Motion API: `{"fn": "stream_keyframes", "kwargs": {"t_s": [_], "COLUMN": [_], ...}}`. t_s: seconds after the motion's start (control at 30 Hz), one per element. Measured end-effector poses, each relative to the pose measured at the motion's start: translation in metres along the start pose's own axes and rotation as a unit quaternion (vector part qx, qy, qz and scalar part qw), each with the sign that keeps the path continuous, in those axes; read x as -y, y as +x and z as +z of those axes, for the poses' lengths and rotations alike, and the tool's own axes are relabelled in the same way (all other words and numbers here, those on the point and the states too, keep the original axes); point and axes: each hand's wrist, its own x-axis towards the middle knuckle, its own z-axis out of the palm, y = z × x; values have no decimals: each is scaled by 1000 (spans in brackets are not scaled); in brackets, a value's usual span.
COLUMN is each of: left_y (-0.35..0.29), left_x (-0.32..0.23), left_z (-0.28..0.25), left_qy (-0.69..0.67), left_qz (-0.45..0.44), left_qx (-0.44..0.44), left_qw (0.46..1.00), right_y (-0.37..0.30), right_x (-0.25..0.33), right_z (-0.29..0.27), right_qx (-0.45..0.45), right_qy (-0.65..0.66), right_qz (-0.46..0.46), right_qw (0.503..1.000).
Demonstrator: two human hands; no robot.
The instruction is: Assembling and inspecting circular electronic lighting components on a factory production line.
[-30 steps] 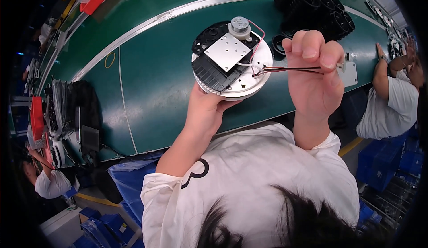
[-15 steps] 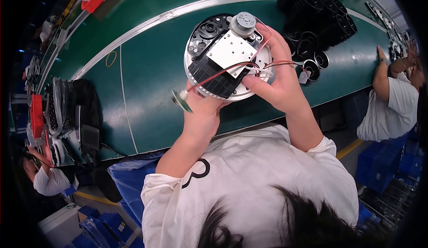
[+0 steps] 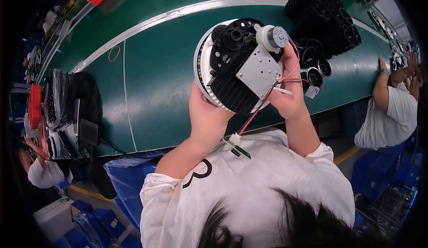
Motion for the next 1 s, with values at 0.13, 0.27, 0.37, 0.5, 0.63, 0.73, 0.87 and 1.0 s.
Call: {"fn": "stream_keyframes", "kwargs": {"t_s": [0.13,0.27,0.37,0.5,0.63,0.73,0.87,1.0], "left_y": [-2,-5,-6,-11,-12,-11,-10,-9], "left_x": [0,3,4,2,2,2,4,9], "left_z": [3,4,3,4,4,2,-1,-7], "left_qy": [1,80,37,148,202,214,209,35], "left_qz": [13,77,75,104,148,162,165,133], "left_qx": [-4,10,31,23,18,35,62,189], "left_qw": [1000,994,996,983,968,963,962,972], "right_y": [-3,-5,-5,-14,-11,-6,-6,-12], "right_x": [-4,-2,-8,-8,1,1,3,0], "right_z": [0,10,6,6,5,4,8,11], "right_qx": [6,-57,-109,-127,-110,-94,-105,-102], "right_qy": [-7,100,142,98,120,99,102,194], "right_qz": [-5,5,28,-63,-21,-7,-43,-40], "right_qw": [1000,993,983,985,986,991,988,975]}}
